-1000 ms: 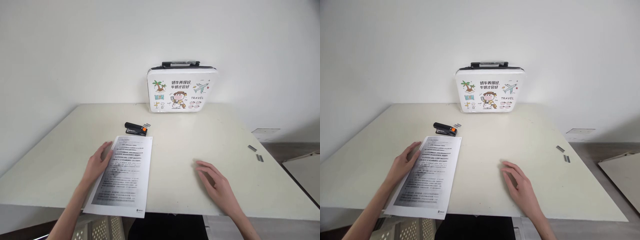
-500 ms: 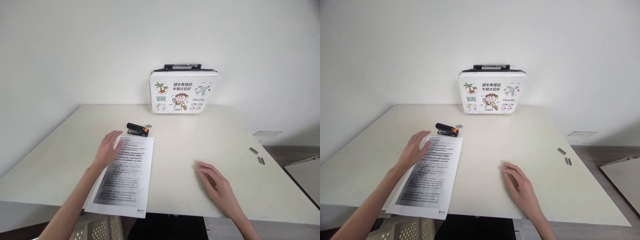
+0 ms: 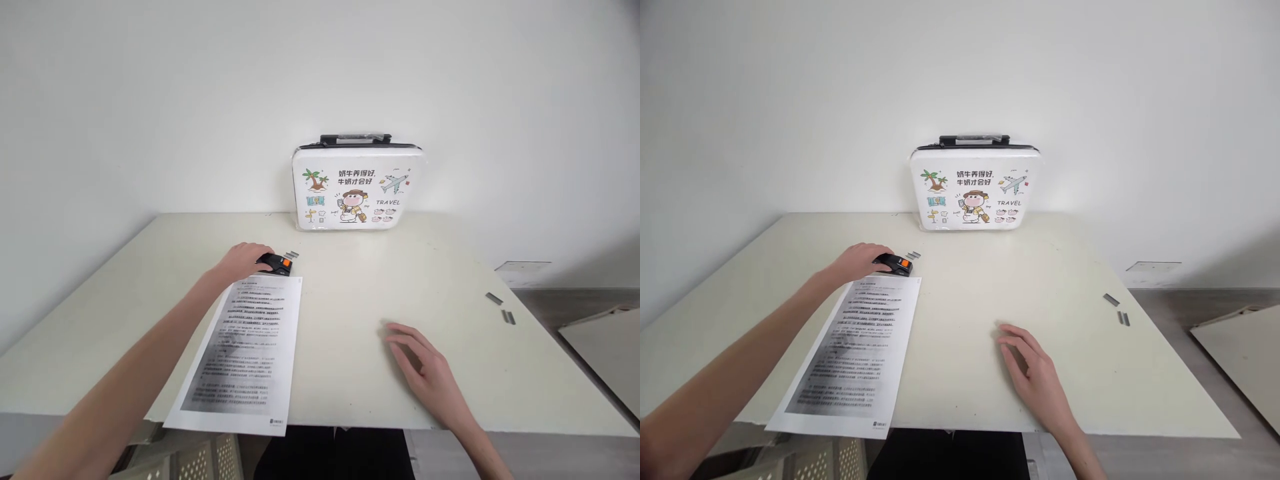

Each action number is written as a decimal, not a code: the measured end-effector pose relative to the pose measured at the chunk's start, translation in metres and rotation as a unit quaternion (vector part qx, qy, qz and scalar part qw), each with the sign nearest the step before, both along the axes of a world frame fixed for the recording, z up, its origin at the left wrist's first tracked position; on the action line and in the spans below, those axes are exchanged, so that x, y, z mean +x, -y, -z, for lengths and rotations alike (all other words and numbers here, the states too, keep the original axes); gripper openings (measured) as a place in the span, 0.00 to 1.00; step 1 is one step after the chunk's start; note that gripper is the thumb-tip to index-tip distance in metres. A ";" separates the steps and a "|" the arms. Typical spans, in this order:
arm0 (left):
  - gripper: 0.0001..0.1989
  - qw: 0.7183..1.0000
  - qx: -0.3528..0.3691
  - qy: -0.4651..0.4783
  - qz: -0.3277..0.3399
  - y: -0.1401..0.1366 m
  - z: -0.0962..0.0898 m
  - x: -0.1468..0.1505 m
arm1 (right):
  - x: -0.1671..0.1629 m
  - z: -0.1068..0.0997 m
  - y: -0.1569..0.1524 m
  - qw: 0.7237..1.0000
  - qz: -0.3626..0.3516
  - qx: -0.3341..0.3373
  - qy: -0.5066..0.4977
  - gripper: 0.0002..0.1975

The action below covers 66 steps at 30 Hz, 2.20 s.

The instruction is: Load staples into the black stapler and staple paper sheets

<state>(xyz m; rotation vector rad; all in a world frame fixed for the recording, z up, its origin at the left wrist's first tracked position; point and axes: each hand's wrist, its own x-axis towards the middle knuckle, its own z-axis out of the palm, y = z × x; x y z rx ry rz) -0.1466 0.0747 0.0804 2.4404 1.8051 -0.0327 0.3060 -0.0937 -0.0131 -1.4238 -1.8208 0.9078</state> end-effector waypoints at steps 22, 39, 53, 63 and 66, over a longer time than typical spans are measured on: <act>0.14 0.983 0.036 0.074 0.163 0.071 -0.028 0.147 | -0.003 -0.009 -0.004 0.998 0.036 0.007 -0.045 0.18; 0.08 0.961 0.017 0.076 0.265 0.092 0.018 0.260 | 0.001 -0.013 -0.009 0.978 0.159 -0.014 -0.132 0.23; 0.13 0.948 -0.025 0.294 0.115 0.109 0.057 0.195 | -0.001 -0.008 -0.012 0.971 0.190 -0.033 -0.139 0.23; 0.11 0.939 -0.039 0.326 0.106 0.113 0.060 0.204 | -0.004 -0.003 -0.013 0.976 0.186 -0.009 -0.115 0.22; 0.11 0.941 -0.037 0.318 0.111 0.112 0.061 0.204 | -0.003 -0.001 -0.012 0.976 0.188 -0.006 -0.107 0.22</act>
